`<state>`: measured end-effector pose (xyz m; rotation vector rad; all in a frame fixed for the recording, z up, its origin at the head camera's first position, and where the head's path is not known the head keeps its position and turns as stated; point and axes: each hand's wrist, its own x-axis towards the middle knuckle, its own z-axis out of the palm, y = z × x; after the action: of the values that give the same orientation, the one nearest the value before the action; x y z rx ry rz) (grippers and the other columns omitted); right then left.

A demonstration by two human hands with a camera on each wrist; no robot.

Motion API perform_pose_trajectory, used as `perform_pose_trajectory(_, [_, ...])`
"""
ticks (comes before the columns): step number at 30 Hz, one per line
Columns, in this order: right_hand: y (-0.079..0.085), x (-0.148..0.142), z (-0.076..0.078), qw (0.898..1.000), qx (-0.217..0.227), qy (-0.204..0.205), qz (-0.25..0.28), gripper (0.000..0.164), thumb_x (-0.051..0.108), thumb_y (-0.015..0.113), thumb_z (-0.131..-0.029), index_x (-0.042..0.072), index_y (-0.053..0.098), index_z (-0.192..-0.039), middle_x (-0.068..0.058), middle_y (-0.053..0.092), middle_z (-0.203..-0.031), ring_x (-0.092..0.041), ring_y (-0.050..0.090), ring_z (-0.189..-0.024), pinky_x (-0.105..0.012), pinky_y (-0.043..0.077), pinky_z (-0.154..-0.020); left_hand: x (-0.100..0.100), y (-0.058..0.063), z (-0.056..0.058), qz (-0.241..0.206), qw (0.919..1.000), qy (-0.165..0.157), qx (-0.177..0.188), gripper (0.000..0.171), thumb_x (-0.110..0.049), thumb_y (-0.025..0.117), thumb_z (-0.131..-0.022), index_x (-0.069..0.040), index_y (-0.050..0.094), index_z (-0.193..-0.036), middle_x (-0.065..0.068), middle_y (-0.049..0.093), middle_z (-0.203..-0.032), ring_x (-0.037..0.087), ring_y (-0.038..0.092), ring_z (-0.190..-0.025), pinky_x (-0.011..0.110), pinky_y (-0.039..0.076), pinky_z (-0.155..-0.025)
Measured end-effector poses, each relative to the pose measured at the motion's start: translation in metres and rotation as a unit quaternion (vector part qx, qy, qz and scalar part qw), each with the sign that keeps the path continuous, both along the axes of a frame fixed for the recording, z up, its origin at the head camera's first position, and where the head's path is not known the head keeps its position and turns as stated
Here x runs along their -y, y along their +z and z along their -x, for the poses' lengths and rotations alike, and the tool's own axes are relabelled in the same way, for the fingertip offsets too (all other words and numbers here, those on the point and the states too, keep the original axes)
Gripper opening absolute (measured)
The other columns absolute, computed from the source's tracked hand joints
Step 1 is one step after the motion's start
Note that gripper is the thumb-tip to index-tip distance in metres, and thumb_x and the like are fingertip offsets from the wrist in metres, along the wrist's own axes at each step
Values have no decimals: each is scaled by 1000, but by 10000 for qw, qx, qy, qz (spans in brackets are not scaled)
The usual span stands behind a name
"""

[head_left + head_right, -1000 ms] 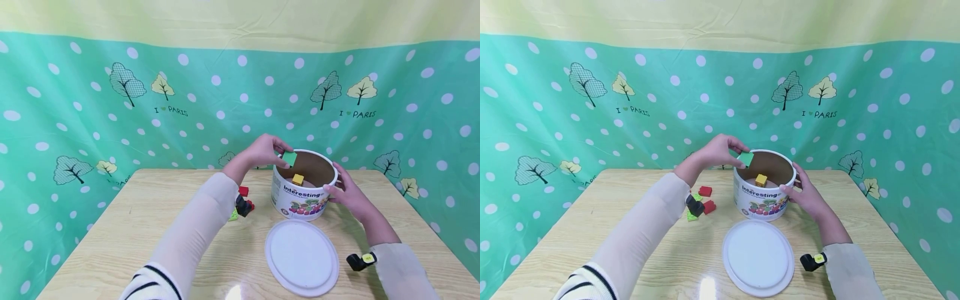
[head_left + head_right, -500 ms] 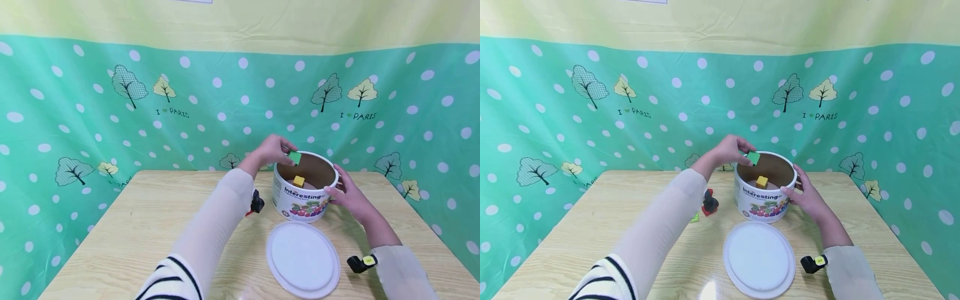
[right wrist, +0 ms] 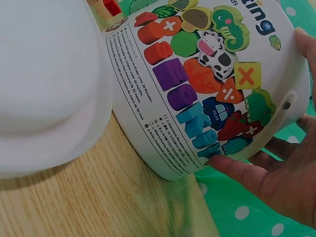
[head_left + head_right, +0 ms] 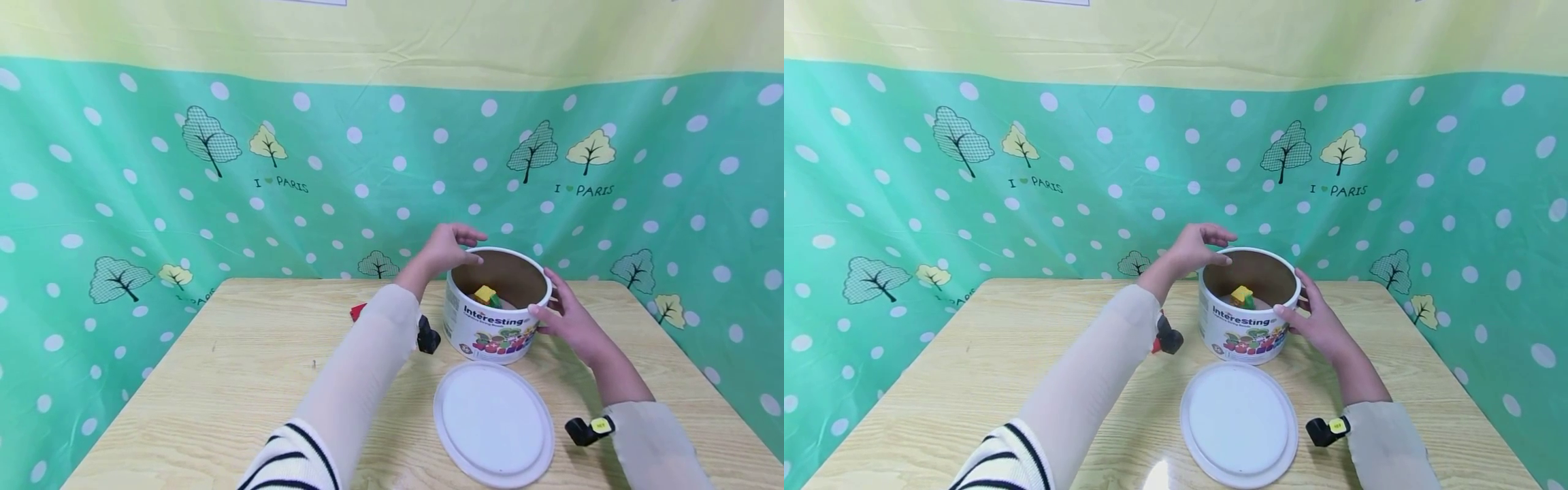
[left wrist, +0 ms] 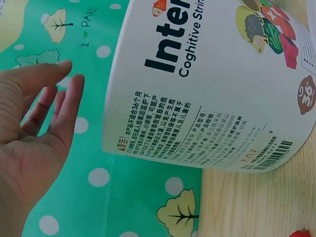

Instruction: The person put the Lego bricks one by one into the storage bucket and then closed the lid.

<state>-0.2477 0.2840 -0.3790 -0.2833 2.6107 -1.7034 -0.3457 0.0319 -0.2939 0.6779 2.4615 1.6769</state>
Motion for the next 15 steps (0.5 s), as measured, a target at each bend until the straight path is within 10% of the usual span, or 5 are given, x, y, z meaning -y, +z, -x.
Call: perform_pose_trajectory(15, [-2, -1, 2, 10000, -2, 50, 67, 91, 35, 61, -97, 32, -7, -156, -28, 10, -156, -54, 23, -136, -59, 46, -92, 28, -14, -12, -342, 9991, -242, -73, 43, -5, 82, -77, -5, 68, -118, 9, 64, -116, 32, 58, -113, 27, 54, -81])
